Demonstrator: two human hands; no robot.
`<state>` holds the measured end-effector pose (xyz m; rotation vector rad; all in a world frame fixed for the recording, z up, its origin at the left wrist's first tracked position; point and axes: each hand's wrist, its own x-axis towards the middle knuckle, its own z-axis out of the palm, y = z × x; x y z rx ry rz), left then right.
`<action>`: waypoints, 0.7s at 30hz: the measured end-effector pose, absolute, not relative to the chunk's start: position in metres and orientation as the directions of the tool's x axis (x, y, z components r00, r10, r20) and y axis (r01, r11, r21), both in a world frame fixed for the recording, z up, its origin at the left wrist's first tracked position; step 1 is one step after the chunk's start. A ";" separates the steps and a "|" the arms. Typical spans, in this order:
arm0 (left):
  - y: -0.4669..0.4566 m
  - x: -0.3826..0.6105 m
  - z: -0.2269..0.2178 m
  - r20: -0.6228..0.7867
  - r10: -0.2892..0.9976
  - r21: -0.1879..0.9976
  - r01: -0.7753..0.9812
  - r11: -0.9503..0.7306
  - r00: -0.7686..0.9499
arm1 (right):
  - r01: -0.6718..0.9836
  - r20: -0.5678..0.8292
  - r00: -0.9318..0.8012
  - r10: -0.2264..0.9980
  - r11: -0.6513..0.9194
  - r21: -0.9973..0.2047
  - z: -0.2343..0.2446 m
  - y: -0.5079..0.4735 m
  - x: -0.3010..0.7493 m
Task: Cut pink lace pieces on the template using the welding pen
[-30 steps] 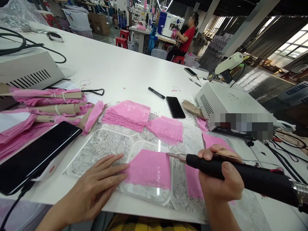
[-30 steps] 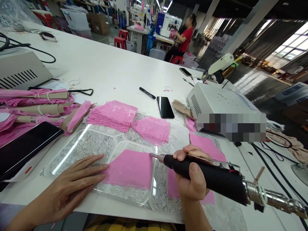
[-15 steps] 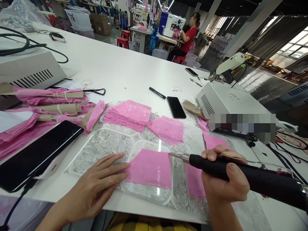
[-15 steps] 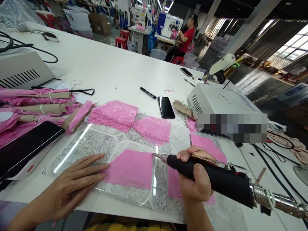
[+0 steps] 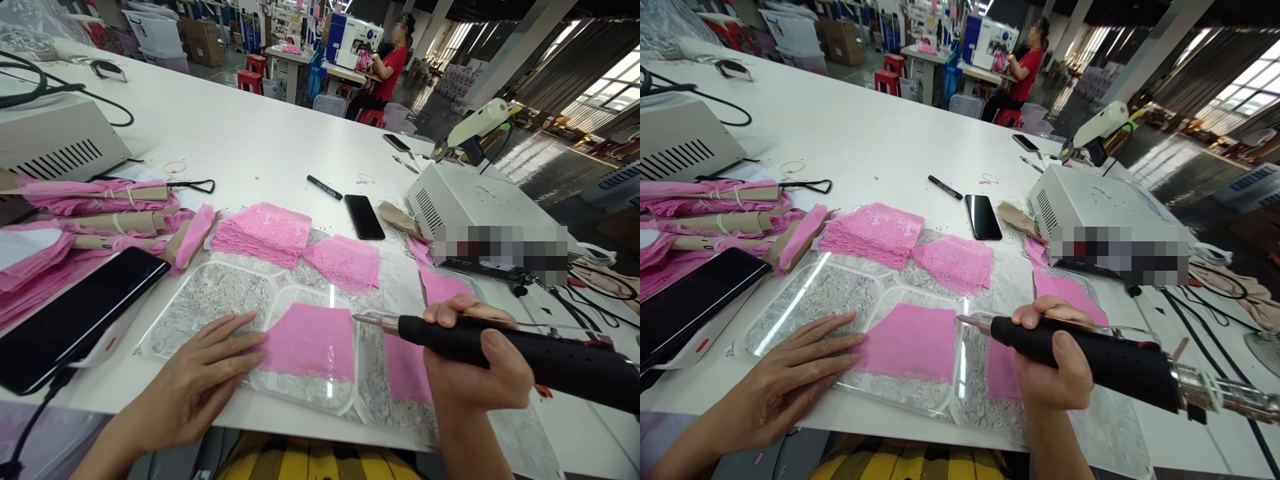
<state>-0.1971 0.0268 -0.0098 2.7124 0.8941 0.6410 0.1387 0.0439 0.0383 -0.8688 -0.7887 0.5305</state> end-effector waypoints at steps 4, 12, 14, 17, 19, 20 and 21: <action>0.027 -0.194 -0.005 0.341 0.613 0.348 0.510 -0.787 0.713 | -0.116 0.365 0.576 0.731 0.516 -0.849 0.040 0.035 0.144; 0.026 -0.192 -0.002 0.351 0.619 0.353 0.513 -0.783 0.703 | -0.082 0.413 0.554 0.723 0.542 -0.837 0.040 0.032 0.143; 0.026 -0.192 -0.002 0.349 0.623 0.352 0.519 -0.779 0.700 | -0.082 0.413 0.554 0.723 0.540 -0.838 0.040 0.033 0.142; 0.026 -0.192 -0.003 0.353 0.630 0.359 0.522 -0.774 0.692 | -0.082 0.408 0.552 0.728 0.534 -0.842 0.039 0.034 0.141; 0.026 -0.192 -0.002 0.358 0.632 0.367 0.519 -0.772 0.687 | -0.077 0.412 0.545 0.730 0.533 -0.842 0.039 0.035 0.140; 0.026 -0.192 -0.002 0.356 0.632 0.370 0.518 -0.772 0.688 | -0.072 0.419 0.540 0.730 0.536 -0.841 0.038 0.035 0.139; 0.026 -0.192 -0.002 0.354 0.632 0.371 0.517 -0.771 0.689 | -0.068 0.426 0.534 0.731 0.538 -0.840 0.038 0.035 0.139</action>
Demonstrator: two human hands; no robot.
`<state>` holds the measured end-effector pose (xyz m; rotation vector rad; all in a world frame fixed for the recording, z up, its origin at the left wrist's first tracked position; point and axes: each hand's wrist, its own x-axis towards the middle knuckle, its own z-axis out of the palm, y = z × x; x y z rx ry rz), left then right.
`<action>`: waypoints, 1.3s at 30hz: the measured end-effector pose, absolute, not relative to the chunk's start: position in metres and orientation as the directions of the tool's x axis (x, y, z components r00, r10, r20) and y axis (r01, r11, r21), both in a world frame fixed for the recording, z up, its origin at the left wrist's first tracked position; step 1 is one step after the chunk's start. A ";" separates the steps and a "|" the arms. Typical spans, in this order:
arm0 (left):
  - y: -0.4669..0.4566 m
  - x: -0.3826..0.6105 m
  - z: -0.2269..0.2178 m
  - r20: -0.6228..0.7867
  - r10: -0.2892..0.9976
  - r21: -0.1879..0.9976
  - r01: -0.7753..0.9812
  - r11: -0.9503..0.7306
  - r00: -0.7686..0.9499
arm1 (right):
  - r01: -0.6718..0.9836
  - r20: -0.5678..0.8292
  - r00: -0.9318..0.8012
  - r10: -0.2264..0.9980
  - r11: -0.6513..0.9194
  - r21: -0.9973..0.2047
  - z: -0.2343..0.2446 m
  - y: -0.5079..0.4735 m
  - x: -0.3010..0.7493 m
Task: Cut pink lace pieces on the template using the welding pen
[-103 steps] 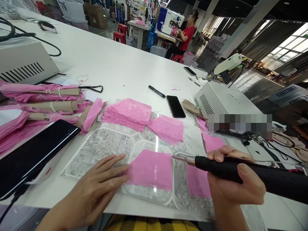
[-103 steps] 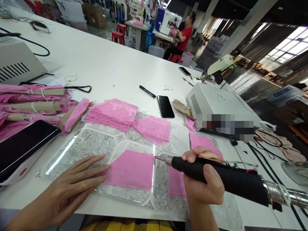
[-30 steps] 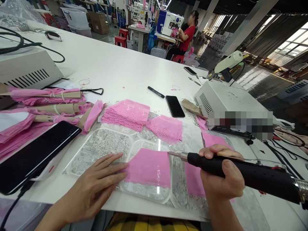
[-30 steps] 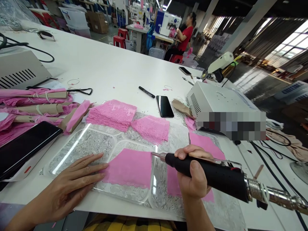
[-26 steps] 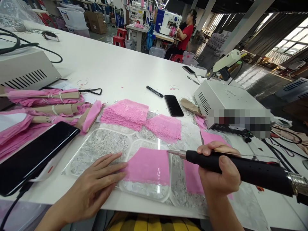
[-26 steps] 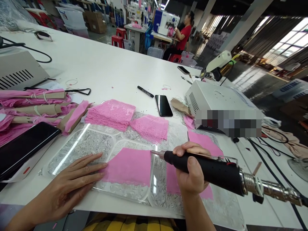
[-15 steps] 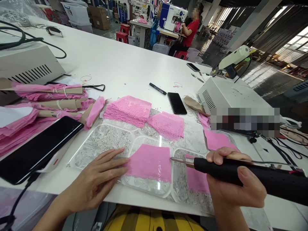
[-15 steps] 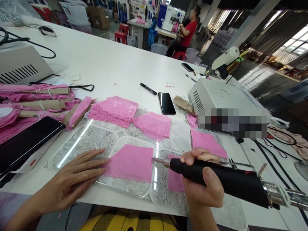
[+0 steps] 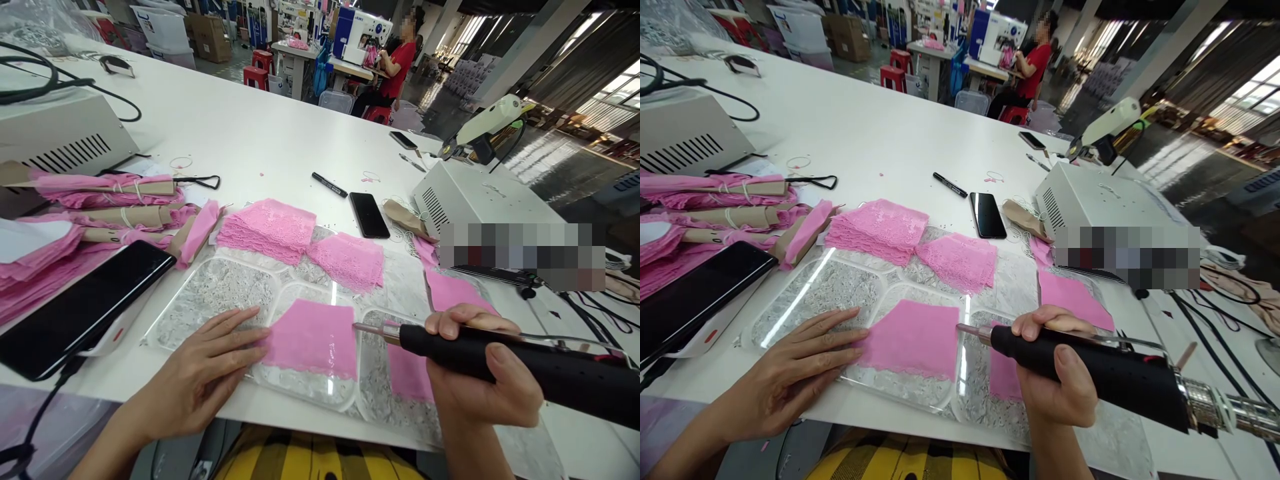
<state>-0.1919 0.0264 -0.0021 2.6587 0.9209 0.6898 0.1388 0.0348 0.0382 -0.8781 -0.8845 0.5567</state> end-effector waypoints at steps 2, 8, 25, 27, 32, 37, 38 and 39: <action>0.027 -0.192 -0.002 0.346 0.631 0.375 0.514 -0.771 0.694 | -0.058 0.440 0.521 0.731 0.545 -0.837 0.038 0.035 0.138; 0.027 -0.192 -0.002 0.344 0.635 0.389 0.511 -0.767 0.692 | -0.055 0.433 0.521 0.736 0.536 -0.843 0.038 0.035 0.140; 0.024 -0.193 -0.007 0.320 0.657 0.443 0.506 -0.740 0.682 | -0.059 0.419 0.443 0.793 0.492 -0.869 0.044 0.016 0.145; 0.024 -0.193 -0.007 0.324 0.655 0.440 0.504 -0.743 0.683 | -0.062 0.420 0.437 0.795 0.492 -0.868 0.044 0.015 0.145; 0.024 -0.192 -0.007 0.325 0.663 0.446 0.509 -0.736 0.674 | -0.054 0.406 0.450 0.795 0.478 -0.877 0.044 0.014 0.144; 0.025 -0.191 -0.003 0.346 0.644 0.415 0.504 -0.757 0.682 | -0.058 0.409 0.440 0.799 0.480 -0.875 0.045 0.016 0.143; 0.025 -0.191 -0.002 0.351 0.643 0.412 0.505 -0.759 0.680 | -0.056 0.412 0.440 0.798 0.483 -0.874 0.046 0.016 0.143; 0.025 -0.191 -0.002 0.353 0.645 0.412 0.506 -0.758 0.678 | -0.051 0.417 0.444 0.793 0.487 -0.872 0.046 0.017 0.144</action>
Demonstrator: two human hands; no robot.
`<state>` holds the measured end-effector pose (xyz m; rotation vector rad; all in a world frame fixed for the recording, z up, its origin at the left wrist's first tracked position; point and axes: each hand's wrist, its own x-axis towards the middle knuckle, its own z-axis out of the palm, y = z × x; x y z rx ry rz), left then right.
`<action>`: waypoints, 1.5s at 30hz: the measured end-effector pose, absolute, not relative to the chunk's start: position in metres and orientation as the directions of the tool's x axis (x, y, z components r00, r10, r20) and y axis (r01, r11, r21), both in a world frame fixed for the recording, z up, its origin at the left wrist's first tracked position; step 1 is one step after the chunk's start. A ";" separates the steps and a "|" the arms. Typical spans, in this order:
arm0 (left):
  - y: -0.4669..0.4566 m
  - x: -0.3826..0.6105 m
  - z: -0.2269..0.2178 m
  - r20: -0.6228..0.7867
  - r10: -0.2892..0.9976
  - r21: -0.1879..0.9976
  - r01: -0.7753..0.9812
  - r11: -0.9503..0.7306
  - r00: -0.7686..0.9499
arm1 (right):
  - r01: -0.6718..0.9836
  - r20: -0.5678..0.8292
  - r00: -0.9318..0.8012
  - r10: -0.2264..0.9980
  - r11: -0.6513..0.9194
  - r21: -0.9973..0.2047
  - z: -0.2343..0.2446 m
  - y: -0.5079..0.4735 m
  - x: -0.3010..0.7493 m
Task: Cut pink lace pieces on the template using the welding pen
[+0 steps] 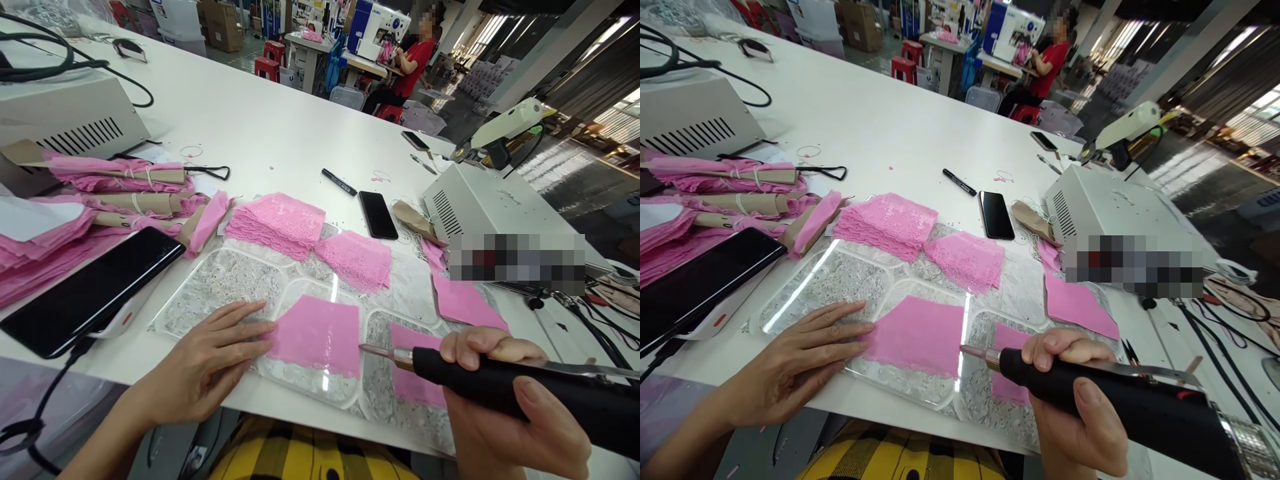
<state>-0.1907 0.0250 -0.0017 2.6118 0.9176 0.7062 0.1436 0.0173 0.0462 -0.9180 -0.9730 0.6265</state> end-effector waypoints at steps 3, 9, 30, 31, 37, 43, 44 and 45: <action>0.024 -0.190 0.000 0.348 0.654 0.432 0.504 -0.748 0.671 | -0.033 0.442 0.468 0.766 0.514 -0.857 0.048 0.024 0.144; 0.023 -0.190 0.000 0.363 0.655 0.426 0.507 -0.749 0.662 | -0.062 0.439 0.522 0.732 0.545 -0.836 0.045 0.046 0.127; 0.020 -0.194 -0.005 0.351 0.625 0.378 0.505 -0.776 0.697 | -0.028 0.464 0.468 0.753 0.537 -0.843 0.042 0.059 0.106; 0.020 -0.194 -0.005 0.359 0.625 0.383 0.501 -0.776 0.693 | -0.035 0.464 0.460 0.757 0.538 -0.842 0.042 0.060 0.105; 0.020 -0.193 -0.005 0.388 0.626 0.397 0.491 -0.776 0.677 | -0.084 0.452 0.414 0.790 0.527 -0.846 0.043 0.063 0.092; 0.020 -0.194 -0.006 0.394 0.616 0.397 0.478 -0.783 0.682 | -0.081 0.458 0.391 0.799 0.525 -0.847 0.041 0.064 0.085; 0.020 -0.194 -0.005 0.395 0.616 0.399 0.477 -0.783 0.681 | -0.073 0.463 0.382 0.800 0.525 -0.848 0.041 0.064 0.085; 0.020 -0.193 -0.005 0.396 0.617 0.402 0.476 -0.782 0.680 | -0.066 0.466 0.376 0.801 0.524 -0.849 0.041 0.064 0.085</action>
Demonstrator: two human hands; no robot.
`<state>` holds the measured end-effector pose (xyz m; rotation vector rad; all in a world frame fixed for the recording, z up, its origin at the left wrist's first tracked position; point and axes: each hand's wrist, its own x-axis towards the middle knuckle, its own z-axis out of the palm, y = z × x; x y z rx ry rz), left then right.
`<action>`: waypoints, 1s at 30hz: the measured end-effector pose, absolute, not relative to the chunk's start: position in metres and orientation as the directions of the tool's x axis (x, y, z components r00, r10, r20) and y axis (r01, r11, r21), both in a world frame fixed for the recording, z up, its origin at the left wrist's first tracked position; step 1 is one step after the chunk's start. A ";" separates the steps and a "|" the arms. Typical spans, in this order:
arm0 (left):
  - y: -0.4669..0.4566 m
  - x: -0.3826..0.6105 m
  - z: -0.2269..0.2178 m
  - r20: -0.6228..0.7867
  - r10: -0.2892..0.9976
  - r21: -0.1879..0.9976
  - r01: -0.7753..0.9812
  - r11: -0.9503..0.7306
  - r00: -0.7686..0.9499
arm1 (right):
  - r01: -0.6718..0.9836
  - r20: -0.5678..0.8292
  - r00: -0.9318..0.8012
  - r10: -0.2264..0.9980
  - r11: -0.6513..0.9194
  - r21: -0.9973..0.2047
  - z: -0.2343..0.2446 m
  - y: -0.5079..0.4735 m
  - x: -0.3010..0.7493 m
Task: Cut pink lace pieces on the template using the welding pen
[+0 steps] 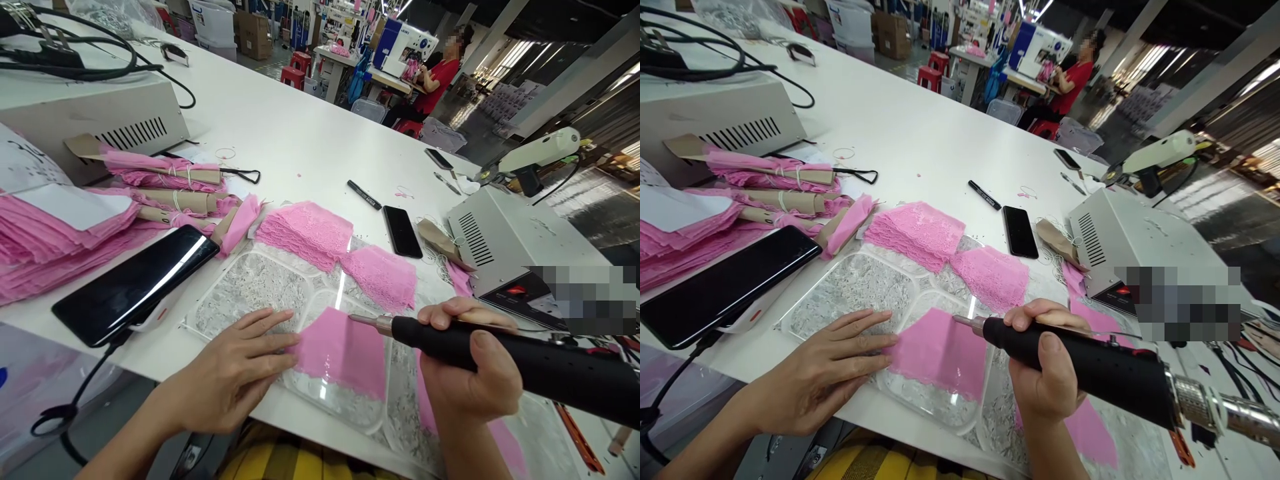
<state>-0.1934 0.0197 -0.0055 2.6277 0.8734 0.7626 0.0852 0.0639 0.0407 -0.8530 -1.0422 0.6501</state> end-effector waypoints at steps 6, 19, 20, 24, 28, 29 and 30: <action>0.019 -0.193 -0.007 0.403 0.633 0.449 0.461 -0.766 0.661 | -0.075 0.435 0.416 0.798 0.507 -0.859 0.043 0.066 0.083; 0.017 -0.191 -0.004 0.445 0.650 0.510 0.422 -0.750 0.617 | -0.174 0.415 0.312 0.855 0.480 -0.860 0.041 0.064 0.055; 0.017 -0.191 -0.004 0.446 0.651 0.511 0.422 -0.749 0.614 | -0.176 0.412 0.304 0.859 0.476 -0.862 0.040 0.064 0.055; 0.016 -0.191 -0.005 0.447 0.657 0.514 0.428 -0.744 0.607 | -0.171 0.417 0.297 0.859 0.478 -0.862 0.037 0.065 0.055; 0.016 -0.190 -0.005 0.451 0.658 0.511 0.430 -0.744 0.603 | -0.145 0.428 0.289 0.856 0.481 -0.864 0.038 0.065 0.055; 0.016 -0.190 -0.005 0.452 0.658 0.511 0.430 -0.744 0.602 | -0.142 0.429 0.287 0.857 0.481 -0.865 0.039 0.065 0.055; 0.016 -0.190 -0.004 0.452 0.659 0.511 0.431 -0.744 0.602 | -0.142 0.428 0.285 0.858 0.480 -0.866 0.039 0.065 0.055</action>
